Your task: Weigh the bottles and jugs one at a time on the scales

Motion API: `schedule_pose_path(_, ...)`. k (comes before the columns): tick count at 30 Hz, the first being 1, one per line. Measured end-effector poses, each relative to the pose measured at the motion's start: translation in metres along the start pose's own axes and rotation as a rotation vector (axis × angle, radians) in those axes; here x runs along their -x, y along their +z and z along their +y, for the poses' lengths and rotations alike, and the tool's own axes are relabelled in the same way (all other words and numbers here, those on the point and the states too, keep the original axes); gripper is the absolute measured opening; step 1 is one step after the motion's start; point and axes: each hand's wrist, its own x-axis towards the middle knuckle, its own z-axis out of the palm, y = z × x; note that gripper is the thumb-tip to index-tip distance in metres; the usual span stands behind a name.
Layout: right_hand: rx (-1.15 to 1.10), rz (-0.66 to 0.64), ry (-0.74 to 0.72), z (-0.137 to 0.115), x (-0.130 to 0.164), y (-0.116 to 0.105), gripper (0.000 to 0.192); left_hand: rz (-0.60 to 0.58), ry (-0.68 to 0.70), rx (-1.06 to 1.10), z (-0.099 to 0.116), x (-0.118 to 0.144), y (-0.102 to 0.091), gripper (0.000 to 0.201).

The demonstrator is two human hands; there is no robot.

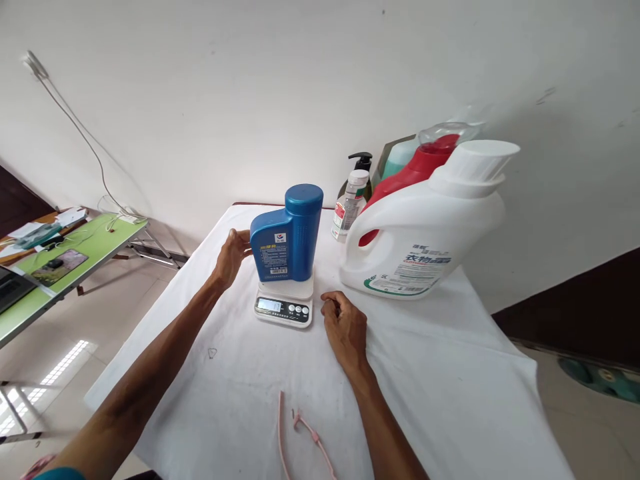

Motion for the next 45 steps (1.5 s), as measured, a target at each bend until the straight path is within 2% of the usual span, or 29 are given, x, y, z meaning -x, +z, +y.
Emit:
schedule_pose_path(3, 0.004, 0.008, 0.008, -0.001, 0.001, -0.001, 0.037, 0.189, -0.086, -0.055, -0.028, 0.007, -0.015, 0.069)
schedule_pose_path(5, 0.002, 0.011, 0.013, -0.002, 0.001, -0.001, 0.037, 0.196, -0.068, -0.106, -0.041, 0.014, -0.023, 0.065)
schedule_pose_path(7, 0.003, 0.016, 0.004, -0.002, 0.0, 0.0, 0.036, 0.144, -0.054, -0.122, -0.047, 0.018, -0.028, 0.063)
schedule_pose_path(12, 0.006, 0.021, -0.008, 0.0, -0.001, 0.0, 0.035, 0.074, -0.071, -0.14, -0.043, 0.017, -0.031, 0.062)
schedule_pose_path(22, 0.003, 0.025, 0.007, -0.001, -0.001, 0.0, 0.033, 0.08, -0.054, -0.195, -0.045, 0.014, -0.028, 0.058)
schedule_pose_path(33, -0.005, 0.023, 0.022, -0.002, 0.0, 0.0, 0.032, 0.05, -0.067, -0.205, -0.042, 0.014, -0.026, 0.043)
schedule_pose_path(45, 0.022, 0.027, 0.002, -0.007, 0.001, 0.0, 0.033, 0.052, -0.051, -0.204, -0.046, 0.013, -0.027, 0.044)
